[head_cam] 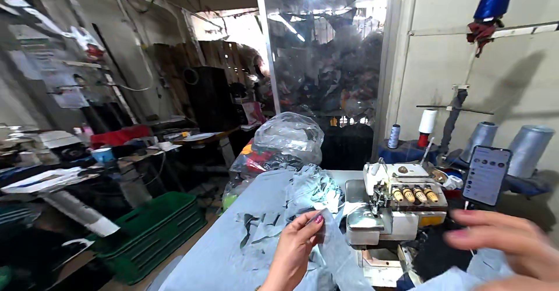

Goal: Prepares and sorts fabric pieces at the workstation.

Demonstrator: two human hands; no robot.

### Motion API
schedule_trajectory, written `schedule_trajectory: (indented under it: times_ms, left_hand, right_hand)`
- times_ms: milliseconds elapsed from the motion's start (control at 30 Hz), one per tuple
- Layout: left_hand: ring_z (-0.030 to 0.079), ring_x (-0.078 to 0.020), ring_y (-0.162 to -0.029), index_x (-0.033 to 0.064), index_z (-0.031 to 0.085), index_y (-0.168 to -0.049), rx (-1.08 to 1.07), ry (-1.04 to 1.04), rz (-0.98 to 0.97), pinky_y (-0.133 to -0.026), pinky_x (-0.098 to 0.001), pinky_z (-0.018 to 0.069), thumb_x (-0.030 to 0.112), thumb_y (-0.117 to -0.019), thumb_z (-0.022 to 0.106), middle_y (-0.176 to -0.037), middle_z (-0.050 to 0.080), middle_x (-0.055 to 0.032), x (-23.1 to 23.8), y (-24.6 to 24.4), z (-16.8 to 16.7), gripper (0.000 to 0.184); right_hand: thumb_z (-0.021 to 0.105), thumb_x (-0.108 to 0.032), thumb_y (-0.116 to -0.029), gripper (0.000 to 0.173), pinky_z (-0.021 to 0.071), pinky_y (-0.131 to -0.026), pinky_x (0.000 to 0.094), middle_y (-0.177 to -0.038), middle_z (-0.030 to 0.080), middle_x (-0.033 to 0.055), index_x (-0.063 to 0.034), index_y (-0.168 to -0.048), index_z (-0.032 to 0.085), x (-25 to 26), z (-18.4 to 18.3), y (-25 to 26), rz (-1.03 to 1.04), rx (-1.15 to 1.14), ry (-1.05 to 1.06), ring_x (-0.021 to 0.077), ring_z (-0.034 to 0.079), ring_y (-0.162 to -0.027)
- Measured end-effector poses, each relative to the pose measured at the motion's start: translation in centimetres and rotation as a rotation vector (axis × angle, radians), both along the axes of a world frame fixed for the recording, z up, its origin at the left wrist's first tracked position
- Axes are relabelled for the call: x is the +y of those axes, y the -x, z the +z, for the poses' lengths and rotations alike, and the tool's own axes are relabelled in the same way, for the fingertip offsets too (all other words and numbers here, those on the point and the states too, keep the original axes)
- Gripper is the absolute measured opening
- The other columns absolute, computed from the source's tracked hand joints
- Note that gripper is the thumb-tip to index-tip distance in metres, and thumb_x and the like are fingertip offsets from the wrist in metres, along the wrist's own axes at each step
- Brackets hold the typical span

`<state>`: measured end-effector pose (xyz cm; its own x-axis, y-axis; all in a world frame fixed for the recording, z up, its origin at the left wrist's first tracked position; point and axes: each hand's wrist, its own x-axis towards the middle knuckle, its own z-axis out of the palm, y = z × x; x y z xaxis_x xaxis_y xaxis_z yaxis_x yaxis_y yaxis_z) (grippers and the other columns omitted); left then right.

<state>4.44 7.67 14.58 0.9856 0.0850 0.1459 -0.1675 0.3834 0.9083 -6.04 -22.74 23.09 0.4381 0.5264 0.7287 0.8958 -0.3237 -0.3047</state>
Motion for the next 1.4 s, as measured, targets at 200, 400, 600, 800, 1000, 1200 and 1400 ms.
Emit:
schedule_trajectory:
  times_ms: [200,400,600,800,1000,1200,1400]
  left_hand:
    - [0.069,-0.0102,-0.074,0.0006,0.074,-0.102,-0.186,-0.243,-0.122,-0.07,-0.0257,0.0591,0.002,-0.0889,0.066,-0.085,0.073,-0.0039,-1.8,-2.0,2.9,0.016]
    - [0.067,-0.007,-0.071,0.0033,0.072,-0.095,-0.181,-0.164,-0.193,-0.067,-0.0231,0.0569,0.003,-0.086,0.069,-0.081,0.071,-0.0008,-3.5,-3.1,2.1,0.009]
    - [0.067,-0.0076,-0.069,0.0008,0.074,-0.093,-0.057,0.02,-0.224,-0.064,-0.0224,0.0569,-0.002,-0.0889,0.066,-0.08,0.072,-0.0049,-4.8,-2.8,1.8,0.01]
    - [0.066,-0.0043,-0.07,0.0021,0.074,-0.099,-0.13,0.033,-0.184,-0.064,-0.02,0.0558,-0.004,-0.0851,0.068,-0.083,0.072,-0.0009,-6.5,-2.4,0.8,0.016]
    - [0.069,-0.0065,-0.079,-0.0008,0.069,-0.109,-0.185,0.038,-0.209,-0.071,-0.0225,0.0582,-0.003,-0.0887,0.061,-0.092,0.073,-0.0025,-7.4,-2.0,0.9,0.022]
    - [0.067,-0.0078,-0.092,-0.0058,0.048,-0.139,-0.369,0.021,-0.359,-0.083,-0.0269,0.0574,0.009,-0.0895,0.07,-0.107,0.07,0.0003,-6.8,-1.7,-0.1,0.057]
    - [0.069,-0.0057,-0.078,-0.0029,0.057,-0.131,-0.352,-0.021,-0.25,-0.074,-0.0247,0.059,-0.009,-0.0897,0.061,-0.09,0.073,0.0032,-6.9,-1.2,0.2,0.042]
  right_hand:
    - [0.056,-0.022,-0.1031,0.021,0.0526,-0.086,0.0188,-0.097,0.07,0.0004,-0.011,-0.106,0.074,4.0,-1.4,-7.5,0.088,0.152,0.013,0.0034,0.064,-0.099]
    - [0.06,-0.011,-0.0953,0.018,0.0522,-0.08,0.0193,-0.1,0.068,0.0064,-0.001,-0.108,0.067,6.3,-1.7,-10.1,0.086,0.355,0.034,0.0038,0.063,-0.09]
    - [0.059,-0.008,-0.0986,0.021,0.056,-0.082,0.0198,-0.102,0.069,0.0014,-0.0002,-0.117,0.065,5.8,-2.8,-11.6,0.158,0.503,-0.077,0.0005,0.065,-0.09]
    - [0.063,-0.009,-0.0942,0.02,0.0531,-0.074,0.0153,-0.102,0.062,0.0054,-0.0018,-0.113,0.066,6.2,-3.8,-11.8,0.039,0.363,-0.116,0.0008,0.06,-0.085]
    - [0.062,-0.008,-0.0922,0.023,0.0489,-0.069,0.0153,-0.099,0.063,0.0078,-0.0044,-0.114,0.068,6.1,-4.6,-12.1,-0.158,0.22,-0.118,0.0036,0.057,-0.079]
    - [0.065,-0.011,-0.0931,0.023,0.0511,-0.075,0.0143,-0.108,0.062,0.0081,-0.007,-0.115,0.068,5.9,-5.6,-12.0,-0.125,0.172,-0.219,0.0019,0.059,-0.088]
    - [0.073,-0.032,-0.0895,0.076,0.0539,-0.098,0.0352,-0.146,0.054,0.0104,0.0028,-0.148,0.039,5.0,-9.0,-10.6,0.101,0.479,-0.555,0.0169,0.059,-0.127]
